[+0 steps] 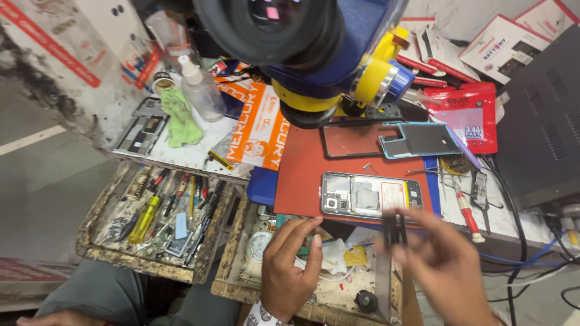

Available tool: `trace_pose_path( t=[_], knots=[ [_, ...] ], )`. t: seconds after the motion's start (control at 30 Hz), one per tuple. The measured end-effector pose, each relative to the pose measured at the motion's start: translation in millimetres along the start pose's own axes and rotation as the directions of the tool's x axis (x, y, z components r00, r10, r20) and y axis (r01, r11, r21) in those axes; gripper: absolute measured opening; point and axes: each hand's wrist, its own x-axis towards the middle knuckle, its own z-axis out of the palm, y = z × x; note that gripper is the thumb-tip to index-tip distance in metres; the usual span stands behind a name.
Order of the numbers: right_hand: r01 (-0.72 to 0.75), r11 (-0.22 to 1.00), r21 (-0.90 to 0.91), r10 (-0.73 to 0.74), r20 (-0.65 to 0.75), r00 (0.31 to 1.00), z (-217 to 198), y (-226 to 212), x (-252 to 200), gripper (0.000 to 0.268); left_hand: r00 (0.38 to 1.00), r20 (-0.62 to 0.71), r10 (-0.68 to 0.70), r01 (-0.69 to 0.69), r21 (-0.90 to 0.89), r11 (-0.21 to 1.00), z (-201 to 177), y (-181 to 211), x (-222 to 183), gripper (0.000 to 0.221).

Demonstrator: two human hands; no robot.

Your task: The person cleans a smartphone camera module with a white wipe, then places it into the camera cutout on the back of a disassembled smartphone. They then power on the device and interact with the touchscreen to test functionality.

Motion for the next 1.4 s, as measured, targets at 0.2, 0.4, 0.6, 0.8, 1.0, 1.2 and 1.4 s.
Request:
trace_pose_path(
  t=[0.2,0.4,0.6,0.8,1.0,1.2,1.4],
  knots=[
    [-0.103,0.965,0.243,0.119,-0.049,0.992,15,-37,49,0.05,0.999,-0.006,0.044,-0.043,0.044,0.998,0,-1,-2,0.028],
    [0.389,0.78,-0.491,-0.346,0.181,0.921,37,-54,64,0.047,0.998,-0.027,0.064,-0.061,0.094,0.994,-1,0,-2,0.035],
    [0.52,0.637,-0.569,-0.354,0.384,0.853,48,-60,71,0.034,0.995,-0.016,0.096,-0.093,0.148,0.985,0,1,-3,0.048],
    [0.546,0.589,-0.597,-0.324,0.444,0.835,47,-55,75,0.035,0.995,0.025,0.092,-0.095,0.165,0.982,1,1,-3,0.051],
    [0.526,0.604,-0.599,-0.273,0.464,0.842,46,-57,77,0.037,0.993,0.06,0.101,-0.111,0.205,0.972,2,2,-1,0.052],
    [0.484,0.62,-0.617,-0.223,0.453,0.863,47,-57,77,0.036,0.993,0.051,0.109,-0.118,0.219,0.969,3,0,-2,0.052],
    [0.558,0.588,-0.586,-0.291,0.49,0.822,44,-54,76,0.045,0.994,0.053,0.094,-0.103,0.208,0.973,3,1,-2,0.052]
  ],
)
